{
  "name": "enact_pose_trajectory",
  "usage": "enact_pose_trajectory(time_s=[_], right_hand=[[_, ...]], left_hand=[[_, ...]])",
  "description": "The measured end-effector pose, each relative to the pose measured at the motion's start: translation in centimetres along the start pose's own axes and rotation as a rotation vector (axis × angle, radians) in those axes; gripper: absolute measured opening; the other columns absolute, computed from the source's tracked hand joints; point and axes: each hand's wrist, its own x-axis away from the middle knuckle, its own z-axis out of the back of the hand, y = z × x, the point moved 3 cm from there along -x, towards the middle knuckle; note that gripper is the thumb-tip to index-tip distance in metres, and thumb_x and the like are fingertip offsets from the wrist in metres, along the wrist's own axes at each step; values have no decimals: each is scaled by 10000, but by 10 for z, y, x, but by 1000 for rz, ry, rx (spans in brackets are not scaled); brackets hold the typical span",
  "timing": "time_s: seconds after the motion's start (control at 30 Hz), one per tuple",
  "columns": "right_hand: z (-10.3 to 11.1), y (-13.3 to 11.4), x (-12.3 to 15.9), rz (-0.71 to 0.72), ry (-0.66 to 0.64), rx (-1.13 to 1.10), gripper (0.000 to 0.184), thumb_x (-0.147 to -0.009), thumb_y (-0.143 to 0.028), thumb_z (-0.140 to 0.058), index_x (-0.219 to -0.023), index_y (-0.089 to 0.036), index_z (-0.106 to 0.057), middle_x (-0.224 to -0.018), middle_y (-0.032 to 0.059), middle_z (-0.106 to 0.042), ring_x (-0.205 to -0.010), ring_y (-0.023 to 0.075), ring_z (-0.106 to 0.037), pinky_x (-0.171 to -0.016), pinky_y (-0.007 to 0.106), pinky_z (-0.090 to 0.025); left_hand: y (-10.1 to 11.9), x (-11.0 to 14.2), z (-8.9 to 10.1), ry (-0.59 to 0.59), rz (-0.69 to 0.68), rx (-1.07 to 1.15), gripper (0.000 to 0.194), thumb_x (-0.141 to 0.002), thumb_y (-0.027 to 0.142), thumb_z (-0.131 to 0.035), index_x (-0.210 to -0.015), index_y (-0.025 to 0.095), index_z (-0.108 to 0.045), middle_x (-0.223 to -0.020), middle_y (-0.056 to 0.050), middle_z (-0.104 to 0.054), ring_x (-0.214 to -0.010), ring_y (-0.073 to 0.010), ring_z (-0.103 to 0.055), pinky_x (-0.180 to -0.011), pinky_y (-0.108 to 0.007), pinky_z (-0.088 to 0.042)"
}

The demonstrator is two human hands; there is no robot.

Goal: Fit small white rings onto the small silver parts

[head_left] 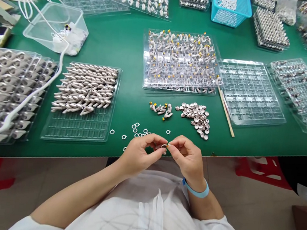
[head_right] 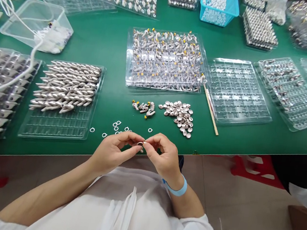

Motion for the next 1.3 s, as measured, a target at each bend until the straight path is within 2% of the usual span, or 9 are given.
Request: enact_pose_trajectory(time_s=[0.13, 0.3, 0.43, 0.63, 0.77, 0.9, 1.03, 1.2, 1.3], right_hand=[[-6, 2, 6, 42, 109, 52, 68, -886, -228, -628, -820, -210, -627, -786, -8, -569, -658, 103, -510, -591, 238, -424], [-16, 5, 15, 114, 230, 29, 39, -883, -206, -620, -846, -219, -622, -810, 1, -585, -671, 114, -535, -602, 247, -451], [-16, 7, 17, 137, 242, 47, 24, -882, -217, -615, -860, -211, -620, -820, 18, -601, -711, 133, -571, -614, 254, -474], [-9, 4, 14, 109, 209, 94, 66, -897, -249, -595, -846, -209, -607, -800, 15, -595, -679, 131, -557, -602, 254, -475], [-3, -3, 10, 144, 156, 157, 65, -899, -213, -587, -836, -217, -600, -785, 13, -590, -703, 142, -557, -618, 266, -465], [1, -10, 6, 236, 91, 280, 72, -878, -148, -599, -851, -215, -606, -766, 4, -595, -670, 129, -528, -594, 261, -432], [2, -14, 2, 297, 18, 373, 92, -873, -119, -592, -871, -210, -603, -756, 4, -593, -655, 126, -525, -584, 260, -424], [5, -17, -1, 302, -64, 448, 96, -885, -123, -564, -857, -210, -592, -765, 9, -595, -650, 125, -521, -587, 259, -428], [7, -17, -3, 244, -139, 468, 93, -894, -144, -562, -835, -204, -602, -766, 11, -601, -640, 122, -522, -591, 258, -433]], left_hand=[[-1, -1, -3, 56, 0, 23, 121, -811, 217, -630, -901, 155, -684, -837, -31, -704, -745, -136, -652, -714, -238, -534], [-2, -4, -9, 136, 2, 49, 110, -780, 181, -632, -877, 161, -680, -801, -14, -700, -715, -122, -643, -683, -215, -532], [-4, -5, -12, 154, 47, 158, 142, -789, 231, -667, -909, 161, -697, -842, -26, -713, -741, -128, -664, -708, -221, -551], [-4, -5, -12, 56, 169, 374, 214, -781, 275, -711, -943, 136, -707, -860, -49, -729, -772, -148, -697, -725, -237, -583], [-4, -5, -9, -40, 197, 411, 289, -796, 283, -707, -1040, 128, -711, -909, -65, -738, -787, -158, -700, -763, -272, -597], [-5, -4, -4, -46, 163, 317, 287, -823, 274, -681, -1067, 128, -713, -875, -62, -740, -761, -163, -702, -755, -282, -597], [-4, -3, -2, -36, 69, 127, 250, -858, 260, -640, -1064, 140, -717, -860, -60, -750, -775, -168, -708, -754, -273, -582], [-1, -4, 0, -54, -108, -142, 222, -887, 217, -589, -1050, 156, -725, -841, -55, -741, -760, -162, -681, -718, -271, -541], [0, -5, -1, -99, -174, -216, 224, -896, 191, -562, -1048, 167, -724, -843, -58, -741, -779, -166, -674, -724, -276, -528]])
